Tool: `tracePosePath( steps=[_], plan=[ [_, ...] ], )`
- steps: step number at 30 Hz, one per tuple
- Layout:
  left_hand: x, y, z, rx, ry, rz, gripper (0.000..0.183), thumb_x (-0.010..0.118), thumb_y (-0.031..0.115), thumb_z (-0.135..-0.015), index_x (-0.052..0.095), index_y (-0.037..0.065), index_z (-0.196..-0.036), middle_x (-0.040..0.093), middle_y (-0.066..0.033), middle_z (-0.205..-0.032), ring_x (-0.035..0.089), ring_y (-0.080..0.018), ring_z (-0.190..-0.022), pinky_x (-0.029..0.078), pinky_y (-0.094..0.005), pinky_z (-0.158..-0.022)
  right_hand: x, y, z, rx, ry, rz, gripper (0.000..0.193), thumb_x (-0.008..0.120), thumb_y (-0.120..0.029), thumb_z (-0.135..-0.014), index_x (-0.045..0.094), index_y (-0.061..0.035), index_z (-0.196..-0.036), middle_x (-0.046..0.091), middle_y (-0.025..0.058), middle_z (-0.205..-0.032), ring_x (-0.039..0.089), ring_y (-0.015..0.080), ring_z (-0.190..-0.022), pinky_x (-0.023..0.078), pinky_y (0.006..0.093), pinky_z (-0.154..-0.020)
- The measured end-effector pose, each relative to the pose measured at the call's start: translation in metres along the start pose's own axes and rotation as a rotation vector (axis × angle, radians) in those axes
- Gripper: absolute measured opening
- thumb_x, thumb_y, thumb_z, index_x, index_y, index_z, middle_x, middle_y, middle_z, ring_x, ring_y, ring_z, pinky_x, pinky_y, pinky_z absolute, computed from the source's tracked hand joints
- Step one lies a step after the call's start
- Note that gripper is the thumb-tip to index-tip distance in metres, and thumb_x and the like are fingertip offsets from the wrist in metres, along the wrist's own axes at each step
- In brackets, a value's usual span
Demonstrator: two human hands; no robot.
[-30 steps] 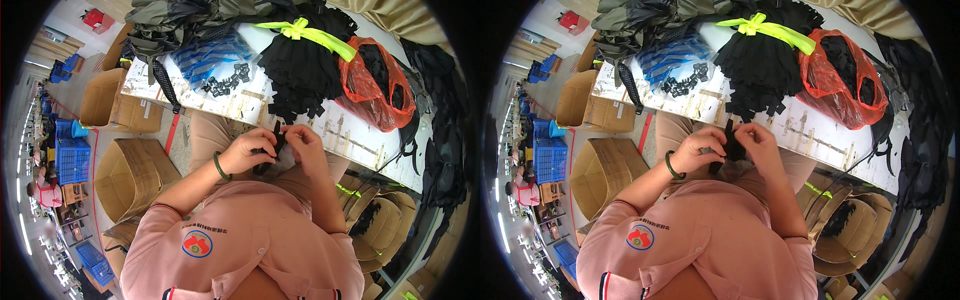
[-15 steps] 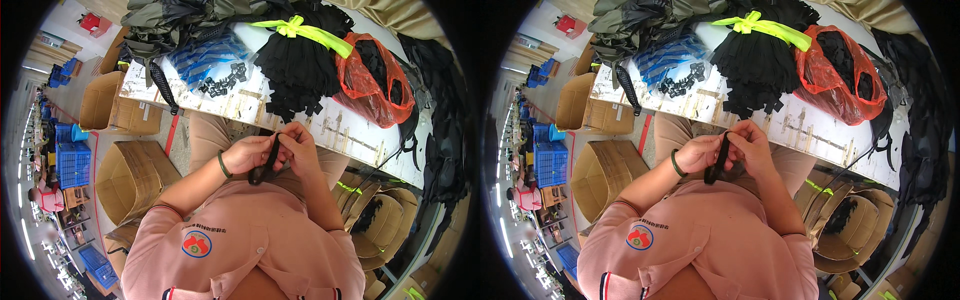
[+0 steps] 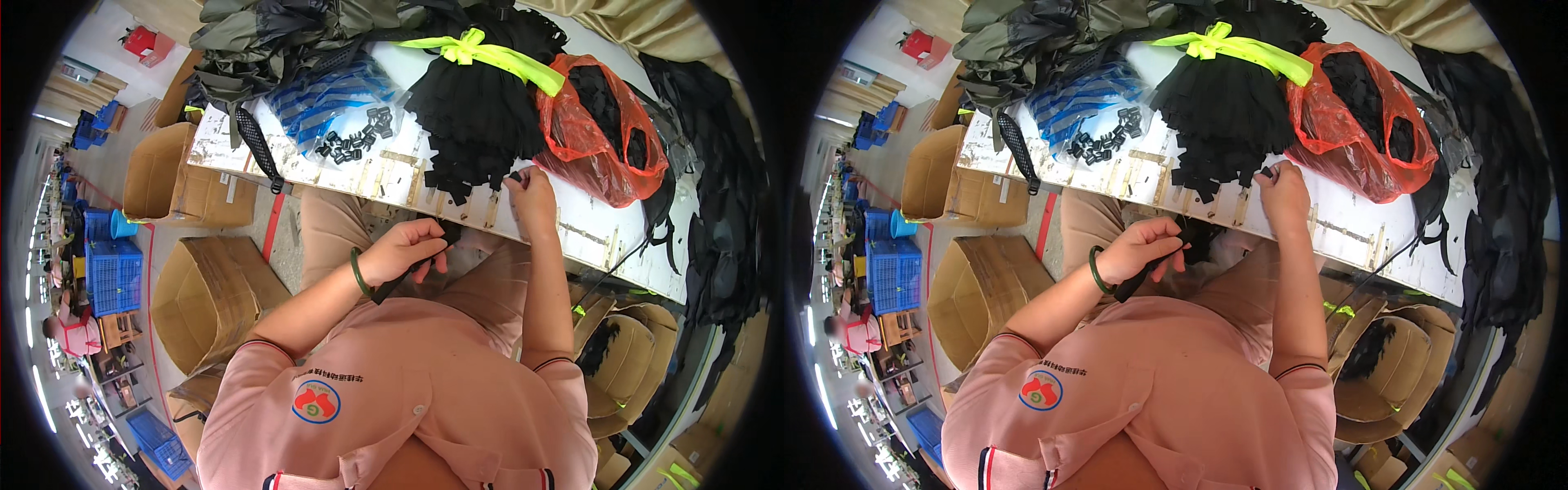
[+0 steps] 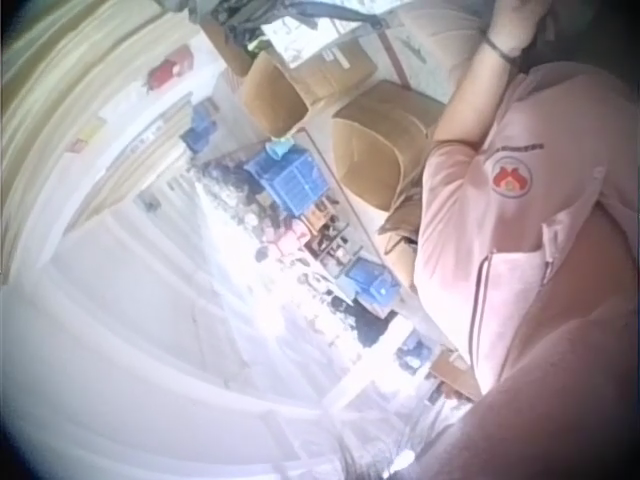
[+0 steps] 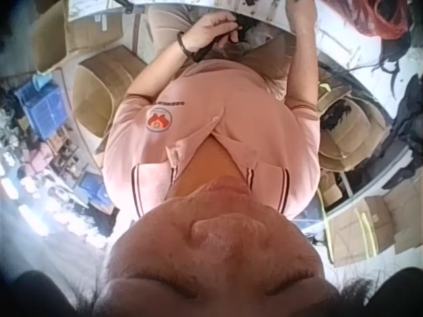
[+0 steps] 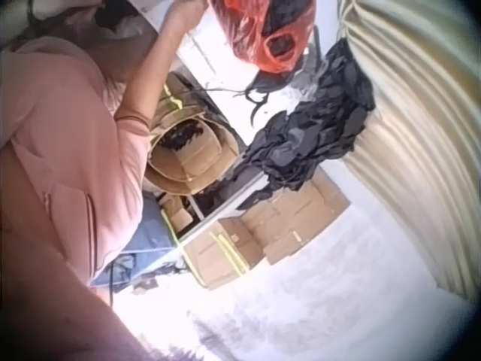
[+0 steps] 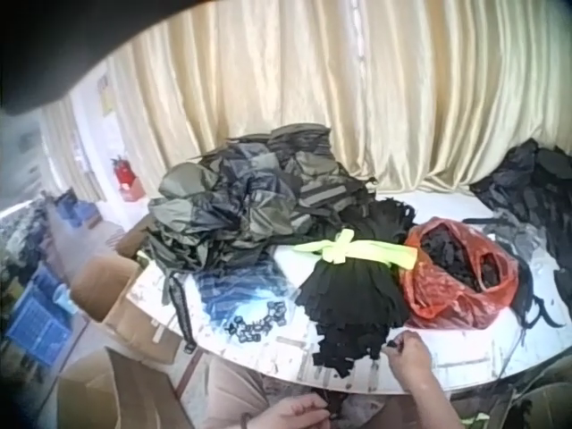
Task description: The recorder is assembling plastic buckles onto black straps in a manufacturing environment.
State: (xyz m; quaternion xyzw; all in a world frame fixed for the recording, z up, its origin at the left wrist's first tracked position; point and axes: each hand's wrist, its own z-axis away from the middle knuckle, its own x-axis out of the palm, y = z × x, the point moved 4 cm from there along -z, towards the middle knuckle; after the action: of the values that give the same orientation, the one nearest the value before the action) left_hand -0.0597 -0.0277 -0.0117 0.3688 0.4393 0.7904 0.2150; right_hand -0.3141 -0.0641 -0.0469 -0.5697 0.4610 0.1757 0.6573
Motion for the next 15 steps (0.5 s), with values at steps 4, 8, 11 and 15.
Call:
tracePosePath(
  steps=[4,8,11,15],
  plan=[
    [-0.004,-0.003,0.003,0.025,0.11,-0.03,0.011,0.046,0.012,-0.094,0.051,0.002,-0.093,0.063,-0.008,-0.073,0.048,-0.008,-0.044,0.038,-0.0198,-0.043,-0.003,0.009,0.007,0.205,-0.025,-0.406,0.018,0.066,-0.01,-0.076,0.052,-0.0018,-0.082,0.051,0.0065,-0.063,0.051,0.015,-0.058,0.044,0.0297,-0.056],
    [-0.011,-0.009,0.002,-0.011,0.174,-0.088,0.011,0.049,0.013,-0.093,0.052,0.003,-0.091,0.062,-0.0059,-0.069,0.046,-0.007,-0.042,0.036,-0.0193,-0.04,-0.024,-0.033,0.038,-0.11,-0.003,-0.434,0.013,0.063,-0.003,-0.076,0.053,-0.0025,-0.084,0.054,0.0053,-0.07,0.053,0.0135,-0.062,0.043,0.0276,-0.056],
    [-0.016,-0.019,-0.004,-0.074,0.185,-0.133,0.012,0.052,0.015,-0.092,0.052,0.003,-0.09,0.06,-0.0042,-0.066,0.045,-0.0065,-0.041,0.034,-0.0191,-0.038,-0.026,-0.069,0.072,-0.254,-0.175,-0.495,0.014,0.063,0.001,-0.075,0.057,-0.0046,-0.087,0.056,0.0064,-0.077,0.057,0.0192,-0.065,0.045,0.03,-0.057],
    [-0.017,-0.024,-0.006,-0.141,0.219,-0.129,0.012,0.054,0.014,-0.09,0.053,0.002,-0.088,0.06,-0.0047,-0.064,0.043,-0.007,-0.038,0.032,-0.0205,-0.036,-0.02,-0.089,0.096,-0.525,-0.287,-0.249,0.016,0.06,-0.001,-0.075,0.06,-0.0069,-0.09,0.055,0.0074,-0.082,0.059,0.0262,-0.07,0.048,0.0331,-0.058]
  ],
)
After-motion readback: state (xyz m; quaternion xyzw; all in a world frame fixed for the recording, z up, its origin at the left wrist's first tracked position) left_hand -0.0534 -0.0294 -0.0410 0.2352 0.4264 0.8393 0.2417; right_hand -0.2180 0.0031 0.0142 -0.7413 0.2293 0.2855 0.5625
